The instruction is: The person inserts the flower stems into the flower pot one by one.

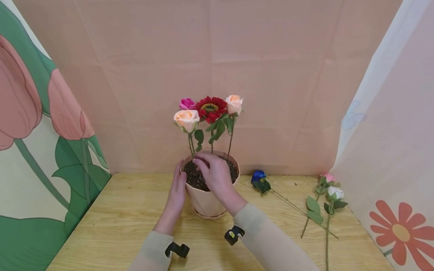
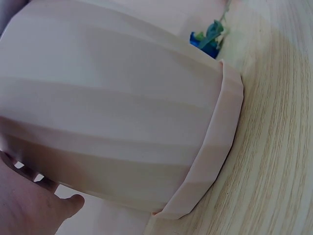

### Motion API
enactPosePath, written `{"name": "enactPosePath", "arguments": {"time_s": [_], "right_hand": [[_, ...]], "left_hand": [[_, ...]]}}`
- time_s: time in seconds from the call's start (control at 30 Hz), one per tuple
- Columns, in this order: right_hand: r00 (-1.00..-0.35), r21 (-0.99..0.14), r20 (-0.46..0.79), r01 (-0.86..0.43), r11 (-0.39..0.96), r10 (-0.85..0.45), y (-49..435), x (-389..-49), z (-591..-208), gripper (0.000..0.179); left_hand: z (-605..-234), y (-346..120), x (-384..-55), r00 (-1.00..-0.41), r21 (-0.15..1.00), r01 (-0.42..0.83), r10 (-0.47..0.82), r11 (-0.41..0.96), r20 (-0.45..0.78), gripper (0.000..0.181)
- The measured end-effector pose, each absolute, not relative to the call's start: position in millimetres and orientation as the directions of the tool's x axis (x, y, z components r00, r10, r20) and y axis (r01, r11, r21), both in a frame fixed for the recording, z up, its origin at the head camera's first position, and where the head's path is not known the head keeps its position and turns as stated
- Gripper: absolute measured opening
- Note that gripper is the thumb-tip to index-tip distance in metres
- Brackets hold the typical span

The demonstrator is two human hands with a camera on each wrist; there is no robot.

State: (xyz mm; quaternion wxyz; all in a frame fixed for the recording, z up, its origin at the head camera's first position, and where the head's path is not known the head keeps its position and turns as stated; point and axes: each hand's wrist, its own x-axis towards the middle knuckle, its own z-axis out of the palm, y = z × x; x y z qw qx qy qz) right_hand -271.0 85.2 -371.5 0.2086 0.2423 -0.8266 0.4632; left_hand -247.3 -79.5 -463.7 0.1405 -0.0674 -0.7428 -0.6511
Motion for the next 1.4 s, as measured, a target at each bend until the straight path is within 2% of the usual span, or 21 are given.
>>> {"name": "enactPosePath", "arguments": {"time_s": [0.3,0.53,0.73,1.1,1.4], "right_hand": [[-0.801,-0.693,0.572,-0.588,0.417,-0.178,91,-267,-365,0.019],[-0.856,-0.772,0.489,-0.513,0.376,-0.165,113,-255,-356,0.023],[-0.857,-0.734,0.495,-0.499,0.46,-0.141,142,-246,-349,0.023],[-0.836,-0.697,0.538,-0.513,0.5,-0.108,201,-244,-357,0.019],[-0.861,-0.681,0.5,-0.454,0.574,-0.087,246,-238,-367,0.022]], "left_hand": [[-465,-79,-247,-0.952,0.95,0.28,-0.09,0.141,0.294,0.058],[-467,-80,-250,-0.943,0.942,0.302,-0.098,0.145,0.317,0.056],[-467,-80,-250,-0.941,0.942,0.306,-0.103,0.136,0.321,0.057],[-465,-78,-248,-0.944,0.945,0.295,-0.107,0.139,0.311,0.058],[-466,-79,-249,-0.944,0.944,0.297,-0.107,0.141,0.313,0.058]]}}
